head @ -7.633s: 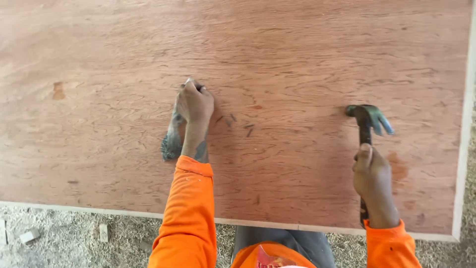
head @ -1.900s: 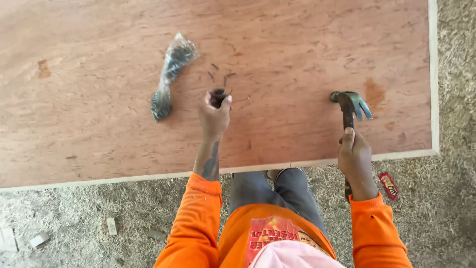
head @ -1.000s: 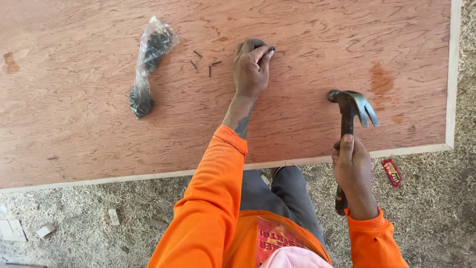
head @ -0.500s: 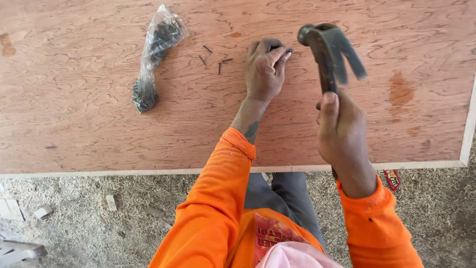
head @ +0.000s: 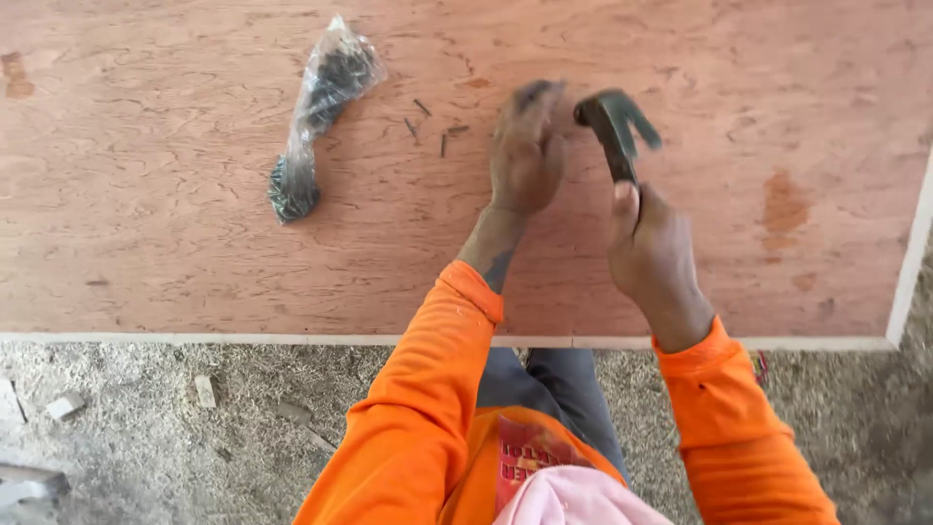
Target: Hammering nails into a plywood board to assemble furniture.
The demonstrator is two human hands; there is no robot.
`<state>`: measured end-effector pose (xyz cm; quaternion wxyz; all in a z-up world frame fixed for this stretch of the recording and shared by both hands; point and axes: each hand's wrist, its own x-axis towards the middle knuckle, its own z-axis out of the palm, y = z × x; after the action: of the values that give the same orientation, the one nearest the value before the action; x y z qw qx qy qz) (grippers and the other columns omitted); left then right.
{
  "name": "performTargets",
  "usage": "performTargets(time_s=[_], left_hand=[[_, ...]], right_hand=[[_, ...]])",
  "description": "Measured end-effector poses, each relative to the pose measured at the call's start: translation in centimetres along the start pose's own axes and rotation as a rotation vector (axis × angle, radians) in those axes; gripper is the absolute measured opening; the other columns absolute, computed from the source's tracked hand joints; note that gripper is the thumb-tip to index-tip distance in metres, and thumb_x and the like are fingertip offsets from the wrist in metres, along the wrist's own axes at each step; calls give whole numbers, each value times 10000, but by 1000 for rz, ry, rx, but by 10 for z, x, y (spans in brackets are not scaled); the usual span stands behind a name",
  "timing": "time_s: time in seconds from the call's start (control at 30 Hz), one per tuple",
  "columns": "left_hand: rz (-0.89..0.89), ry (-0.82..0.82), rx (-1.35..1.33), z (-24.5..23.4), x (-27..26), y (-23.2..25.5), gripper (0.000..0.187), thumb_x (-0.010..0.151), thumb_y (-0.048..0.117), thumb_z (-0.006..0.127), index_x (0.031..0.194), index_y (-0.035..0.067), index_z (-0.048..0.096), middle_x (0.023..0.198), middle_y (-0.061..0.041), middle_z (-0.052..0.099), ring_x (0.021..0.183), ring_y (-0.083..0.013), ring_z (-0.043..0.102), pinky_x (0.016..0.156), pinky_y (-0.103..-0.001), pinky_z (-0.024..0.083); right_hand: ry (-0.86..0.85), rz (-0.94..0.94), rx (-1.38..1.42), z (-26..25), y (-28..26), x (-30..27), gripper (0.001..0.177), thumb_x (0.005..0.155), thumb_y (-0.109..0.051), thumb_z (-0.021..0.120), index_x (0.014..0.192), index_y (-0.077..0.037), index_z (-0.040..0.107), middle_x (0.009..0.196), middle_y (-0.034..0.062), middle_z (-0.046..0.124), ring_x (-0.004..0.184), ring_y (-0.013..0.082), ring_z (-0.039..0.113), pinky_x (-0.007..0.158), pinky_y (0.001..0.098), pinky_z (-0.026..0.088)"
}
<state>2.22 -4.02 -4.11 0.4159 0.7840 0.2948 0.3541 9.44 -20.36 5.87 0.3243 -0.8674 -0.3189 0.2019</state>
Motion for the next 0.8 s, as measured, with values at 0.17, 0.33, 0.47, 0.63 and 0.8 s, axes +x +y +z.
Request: performTargets(time_s=[0.17,0.33,0.47,0.63,0.8], left_hand=[[-157,42,-259,3,-1,-6,646,823,-51,418,1463,-10,498,1177,-136,589,919,-218,556,842,-316,517],[-144,95,-286,3,6,-5,630,859,-14,413,1486,-5,480,1138,-105,558,900,-196,545,861,-303,509],[-188,99,-284,16,-1,-17,575,897,2,406,1463,-13,505,1113,-109,560,883,-198,534,856,-313,510],[-239,88,-348,4,0,-5,608,839,6,400,1436,-26,511,1103,-104,552,889,-185,546,839,-297,520],[-251,80,-422,6,4,-12,572,860,-9,429,1423,-31,532,1109,-105,558,911,-188,561,859,-304,517]], right_hand=[[-93,166,241,-20,-34,-23,378,1118,-323,443,956,-22,603,657,98,565,565,275,559,488,397,435],[51,78,204,19,8,5,478,1179,-394,444,975,5,612,702,70,553,576,183,492,561,339,361],[-3,20,-53,19,3,9,530,1215,-412,447,949,10,628,712,75,578,598,160,528,589,338,381],[302,38,361,20,-15,-17,416,1116,-361,406,1020,0,590,751,110,521,597,218,482,535,377,368],[10,159,10,12,-26,8,440,1130,-343,427,916,-9,618,642,157,548,528,272,534,515,420,394]])
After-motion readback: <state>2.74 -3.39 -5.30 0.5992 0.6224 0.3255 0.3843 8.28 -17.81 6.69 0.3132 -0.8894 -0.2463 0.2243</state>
